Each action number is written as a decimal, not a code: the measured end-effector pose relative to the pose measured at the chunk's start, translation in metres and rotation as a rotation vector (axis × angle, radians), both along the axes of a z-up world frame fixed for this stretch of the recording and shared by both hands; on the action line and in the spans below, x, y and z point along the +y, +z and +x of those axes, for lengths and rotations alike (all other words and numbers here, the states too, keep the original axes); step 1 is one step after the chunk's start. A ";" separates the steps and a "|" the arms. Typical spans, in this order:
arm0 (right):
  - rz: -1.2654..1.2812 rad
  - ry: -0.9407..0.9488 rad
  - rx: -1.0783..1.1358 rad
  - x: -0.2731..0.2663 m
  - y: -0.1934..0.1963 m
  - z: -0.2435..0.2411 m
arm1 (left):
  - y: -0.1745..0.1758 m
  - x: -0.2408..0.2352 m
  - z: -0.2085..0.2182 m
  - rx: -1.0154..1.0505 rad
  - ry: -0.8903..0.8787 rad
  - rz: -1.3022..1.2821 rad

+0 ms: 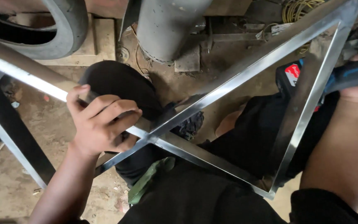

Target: Using a handheld cordless angle grinder to polish and smooth the welded joints of a triangular metal frame.

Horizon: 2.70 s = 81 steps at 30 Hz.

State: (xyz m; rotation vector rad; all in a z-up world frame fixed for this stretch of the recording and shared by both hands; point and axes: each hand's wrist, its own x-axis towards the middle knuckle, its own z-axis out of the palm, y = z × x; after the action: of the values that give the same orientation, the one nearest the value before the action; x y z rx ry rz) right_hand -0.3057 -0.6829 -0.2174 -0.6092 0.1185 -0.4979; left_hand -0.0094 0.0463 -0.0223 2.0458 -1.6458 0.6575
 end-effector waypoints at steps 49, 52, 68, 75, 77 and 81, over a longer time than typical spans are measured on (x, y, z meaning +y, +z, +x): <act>-0.318 0.080 0.071 0.137 0.166 -0.012 | 0.032 -0.014 -0.012 0.127 0.013 0.196; -0.157 0.306 -0.021 0.157 0.212 -0.005 | 0.030 -0.018 -0.011 0.109 0.022 0.205; -0.599 0.050 0.959 0.244 0.244 -0.056 | 0.031 -0.057 0.001 0.172 -0.074 0.258; -1.363 0.068 1.084 0.292 0.310 0.021 | 0.028 -0.070 0.003 0.164 -0.102 0.257; -1.353 0.082 1.136 0.294 0.312 0.026 | 0.029 -0.072 0.004 0.166 -0.105 0.253; -1.489 0.178 1.146 0.297 0.318 0.038 | 0.029 -0.074 0.006 0.166 -0.115 0.267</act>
State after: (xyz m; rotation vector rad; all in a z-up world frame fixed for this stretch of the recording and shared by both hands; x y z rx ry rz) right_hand -0.2673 -0.3863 0.1002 -2.3063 0.8050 0.0964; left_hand -0.0035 -0.0279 0.0065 2.0999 -1.8153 0.2310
